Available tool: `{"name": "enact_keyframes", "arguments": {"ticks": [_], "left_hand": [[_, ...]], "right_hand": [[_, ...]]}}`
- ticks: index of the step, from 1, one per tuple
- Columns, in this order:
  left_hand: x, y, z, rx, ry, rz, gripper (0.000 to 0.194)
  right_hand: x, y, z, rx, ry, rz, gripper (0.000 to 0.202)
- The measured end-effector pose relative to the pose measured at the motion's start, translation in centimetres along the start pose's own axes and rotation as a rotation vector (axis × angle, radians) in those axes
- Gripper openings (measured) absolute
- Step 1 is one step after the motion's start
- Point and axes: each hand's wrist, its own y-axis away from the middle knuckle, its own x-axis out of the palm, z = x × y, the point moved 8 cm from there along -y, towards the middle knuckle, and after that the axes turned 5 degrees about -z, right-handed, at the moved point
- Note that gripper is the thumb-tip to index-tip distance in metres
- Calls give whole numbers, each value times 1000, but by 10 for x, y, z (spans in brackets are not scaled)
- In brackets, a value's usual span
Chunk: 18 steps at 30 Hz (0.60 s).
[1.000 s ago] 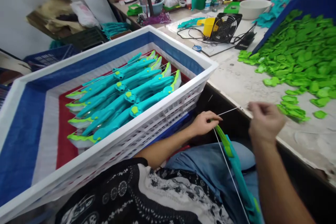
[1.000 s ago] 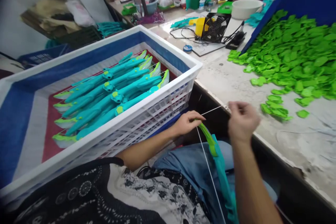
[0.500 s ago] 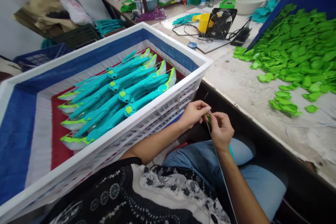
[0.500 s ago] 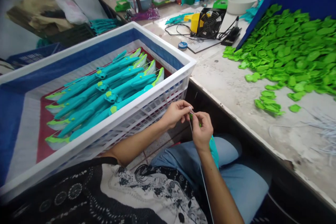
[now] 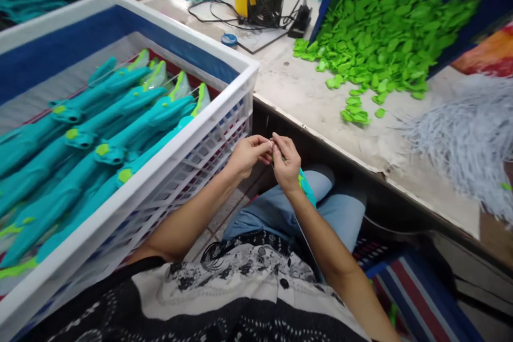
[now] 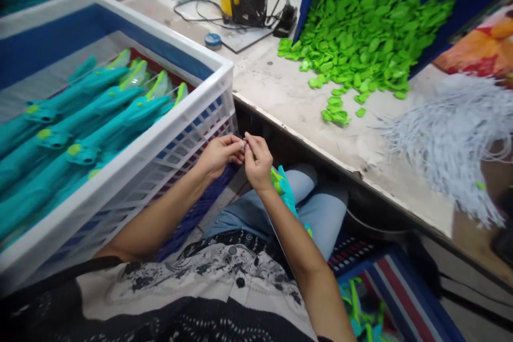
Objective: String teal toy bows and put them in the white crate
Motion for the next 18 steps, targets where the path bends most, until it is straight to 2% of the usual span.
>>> {"name": "enact_keyframes", "arguments": {"ticks": [2,4,8,12,15,18], "left_hand": [[1,-1,1,-14,56,-50,17],[3,-2,3,-56,114,-51,13],[7,-3,4,-111,124,42,8],[8,-1,0,-34,-14,84,20],[9,0,-3,57,-128,46,24],[7,1,-10,198,-289,-16,19]], "right_hand": [[-4,-4,3,-38,28,21,26],[-8,-8,7,-106,48,58,21],[-14,-16,6,-179,89,160,19],[-17,-17,8,-280,218,207,18],[-18,-14,9,-319,267,186,19],[-22,-12,5,-278,232,140,19]]}}
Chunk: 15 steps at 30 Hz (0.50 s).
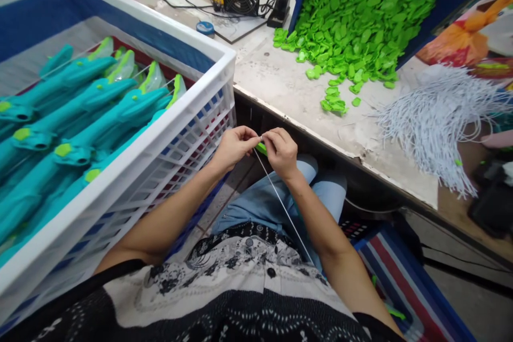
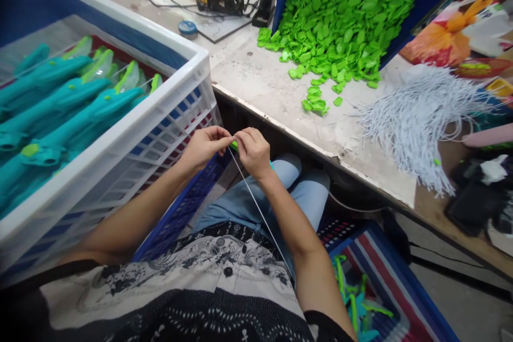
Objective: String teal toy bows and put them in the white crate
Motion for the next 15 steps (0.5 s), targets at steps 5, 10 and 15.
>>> {"name": "enact_keyframes", "arguments": {"ticks": [5,10,15], "left_hand": [[3,2,0,63,-136,57,19],[2,11,-8,138,-246,84,14],[-4,17,-7,179,-275,-13,13]], "right_hand": [[0,11,-4,57,-73,27,18],[12,15,-8,58,74,118,20],[0,22,-21,238,31,67,19]]}}
